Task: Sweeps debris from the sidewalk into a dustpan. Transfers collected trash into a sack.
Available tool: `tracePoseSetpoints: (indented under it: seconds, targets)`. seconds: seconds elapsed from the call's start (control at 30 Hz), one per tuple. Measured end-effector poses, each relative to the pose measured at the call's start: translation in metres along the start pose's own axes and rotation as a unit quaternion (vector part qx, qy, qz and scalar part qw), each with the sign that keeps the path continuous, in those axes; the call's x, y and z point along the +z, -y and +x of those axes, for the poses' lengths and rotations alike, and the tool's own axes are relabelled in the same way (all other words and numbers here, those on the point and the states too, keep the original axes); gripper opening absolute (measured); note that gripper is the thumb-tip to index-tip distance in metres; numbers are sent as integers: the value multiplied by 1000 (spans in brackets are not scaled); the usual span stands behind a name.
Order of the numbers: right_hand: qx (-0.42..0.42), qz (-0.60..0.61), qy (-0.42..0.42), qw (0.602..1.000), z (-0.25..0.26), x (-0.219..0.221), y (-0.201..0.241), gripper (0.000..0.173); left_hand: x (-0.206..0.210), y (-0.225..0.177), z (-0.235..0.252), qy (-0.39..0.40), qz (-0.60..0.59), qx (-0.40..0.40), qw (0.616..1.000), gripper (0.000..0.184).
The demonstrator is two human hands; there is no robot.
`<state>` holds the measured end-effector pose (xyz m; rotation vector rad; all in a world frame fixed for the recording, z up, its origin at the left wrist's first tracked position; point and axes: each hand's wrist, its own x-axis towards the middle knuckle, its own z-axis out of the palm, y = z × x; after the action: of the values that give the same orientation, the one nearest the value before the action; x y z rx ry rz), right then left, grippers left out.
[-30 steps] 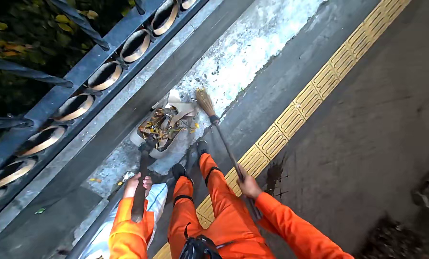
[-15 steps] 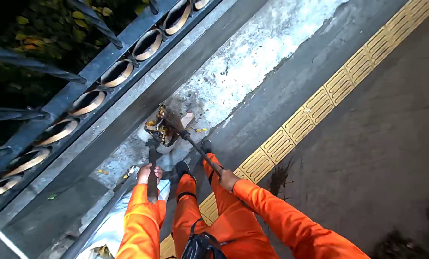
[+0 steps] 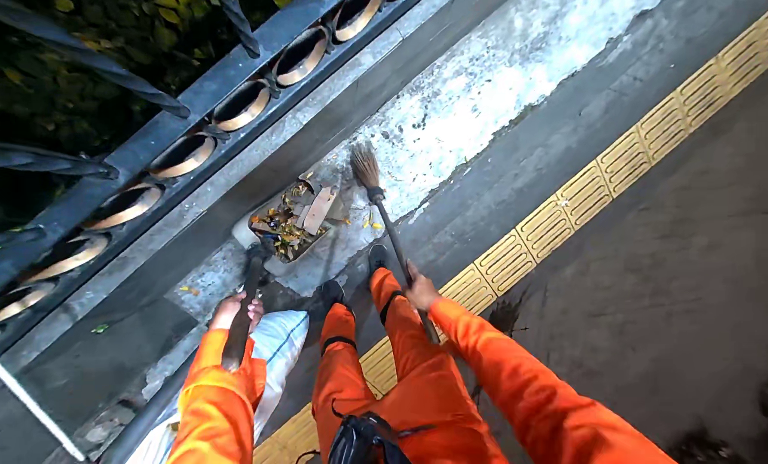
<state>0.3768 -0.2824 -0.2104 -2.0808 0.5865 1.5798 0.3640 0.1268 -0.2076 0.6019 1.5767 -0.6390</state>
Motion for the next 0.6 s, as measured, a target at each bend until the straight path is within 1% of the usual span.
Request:
tracePoseSetpoints:
  seconds: [0.07, 0.1, 0.17, 0.23, 0.27, 0.33, 0.4, 0.43, 0.5, 0.53, 0.6]
  targets:
    - [-2, -77, 41, 996, 12, 3, 26, 89, 12, -6, 4, -18, 26, 12, 999, 32]
    - [-14, -105, 59, 993, 7, 6, 26, 90, 13, -4, 4, -25, 36, 18, 999, 31]
    - [-56, -111, 71, 990, -9, 14, 3, 86, 8, 3, 6, -41, 46, 30, 998, 30]
    - [-75, -74, 80, 991, -41, 21, -26, 80, -3, 3, 10, -35, 39, 39, 998, 29]
    - [-65, -44, 80, 994, -65, 30, -43, 80, -13, 4, 12, -31, 46, 36, 998, 31]
    - [-30, 51, 65, 996, -116, 52, -76, 77, -35, 8, 10, -27, 86, 27, 996, 34]
    - [33, 151, 33, 988, -145, 73, -93, 76, -45, 13, 5, -31, 138, 24, 990, 36]
    - [63, 197, 17, 978, -146, 84, -94, 77, -46, 17, 4, -39, 165, 24, 985, 38]
    - [96, 265, 6, 959, -121, 102, -87, 81, -39, 27, 4, -66, 211, 35, 975, 36]
    - [102, 283, 14, 954, -105, 109, -82, 82, -33, 34, 5, -76, 227, 42, 970, 33]
    - [97, 265, 53, 958, -85, 119, -70, 82, -17, 42, 6, -86, 239, 54, 966, 29]
